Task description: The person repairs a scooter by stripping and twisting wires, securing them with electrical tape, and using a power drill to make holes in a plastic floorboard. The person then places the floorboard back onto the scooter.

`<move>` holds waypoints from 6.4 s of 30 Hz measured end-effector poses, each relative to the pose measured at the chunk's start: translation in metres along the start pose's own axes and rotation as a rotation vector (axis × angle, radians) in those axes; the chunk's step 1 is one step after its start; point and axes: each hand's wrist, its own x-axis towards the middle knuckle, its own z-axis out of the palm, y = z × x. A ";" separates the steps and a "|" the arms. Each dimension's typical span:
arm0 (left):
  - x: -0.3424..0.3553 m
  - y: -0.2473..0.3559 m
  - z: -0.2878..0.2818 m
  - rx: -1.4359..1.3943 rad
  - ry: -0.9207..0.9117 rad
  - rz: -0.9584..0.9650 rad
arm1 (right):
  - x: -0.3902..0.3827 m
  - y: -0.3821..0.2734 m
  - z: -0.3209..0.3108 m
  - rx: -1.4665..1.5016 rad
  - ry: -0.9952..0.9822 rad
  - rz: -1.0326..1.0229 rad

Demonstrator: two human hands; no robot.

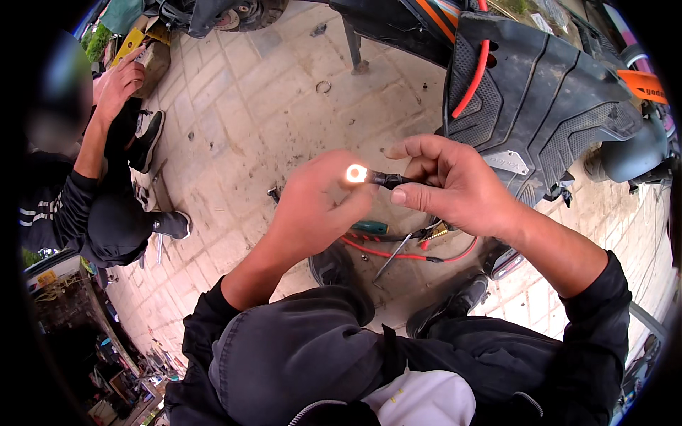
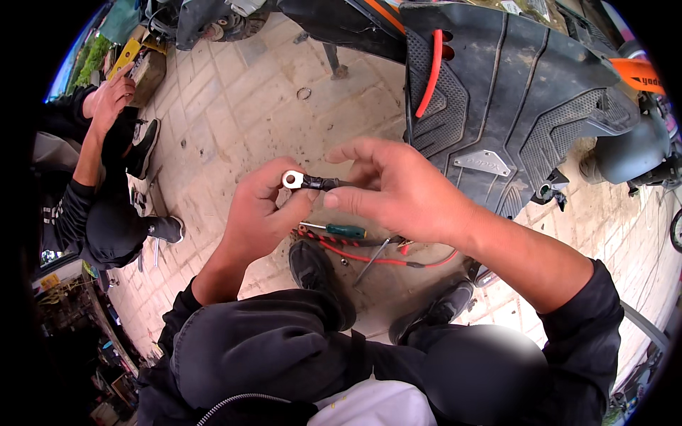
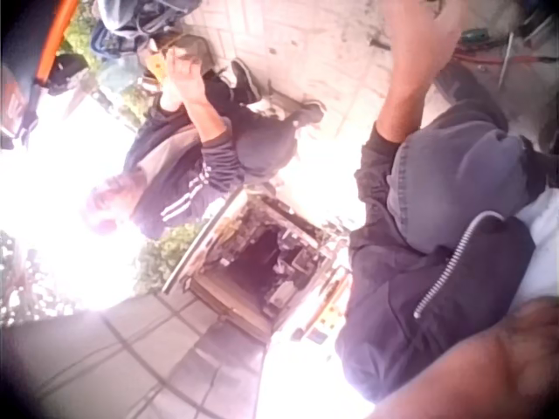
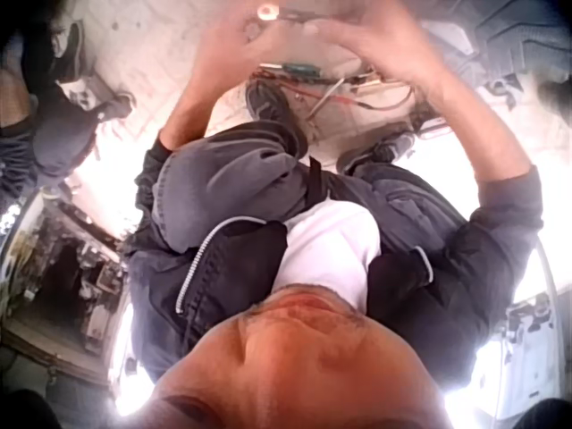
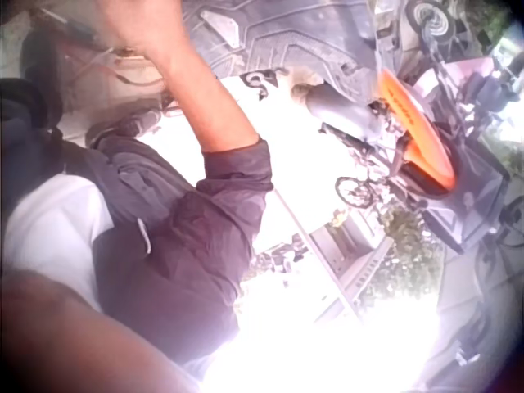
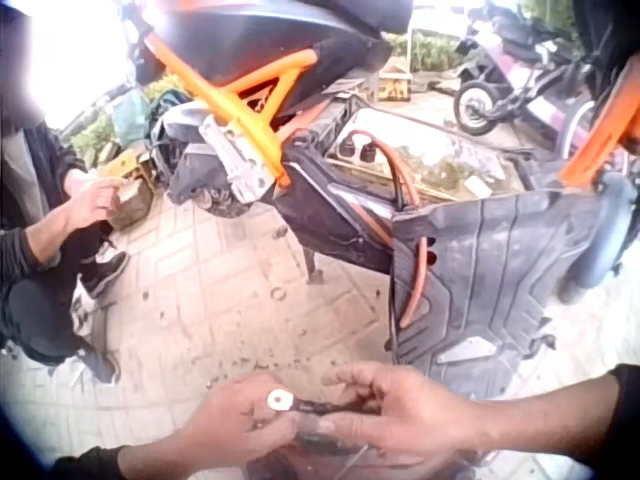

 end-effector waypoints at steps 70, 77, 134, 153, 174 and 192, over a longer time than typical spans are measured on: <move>-0.003 -0.005 -0.003 -0.077 -0.058 0.088 | 0.004 0.001 -0.007 -0.126 -0.119 -0.018; -0.001 -0.003 0.005 0.262 0.308 0.436 | 0.003 -0.015 0.001 0.024 -0.149 0.194; -0.016 -0.032 -0.001 -0.688 0.022 -0.287 | 0.013 0.019 -0.008 0.044 -0.077 0.157; -0.028 -0.052 -0.006 -0.519 0.201 -0.353 | 0.002 0.027 -0.009 -0.168 -0.030 -0.040; 0.118 0.165 0.089 -0.433 -0.591 0.069 | -0.096 0.052 -0.033 0.115 0.372 -0.366; 0.278 0.057 0.512 0.919 -0.515 -0.016 | -0.107 0.186 -0.065 2.036 -0.392 -0.586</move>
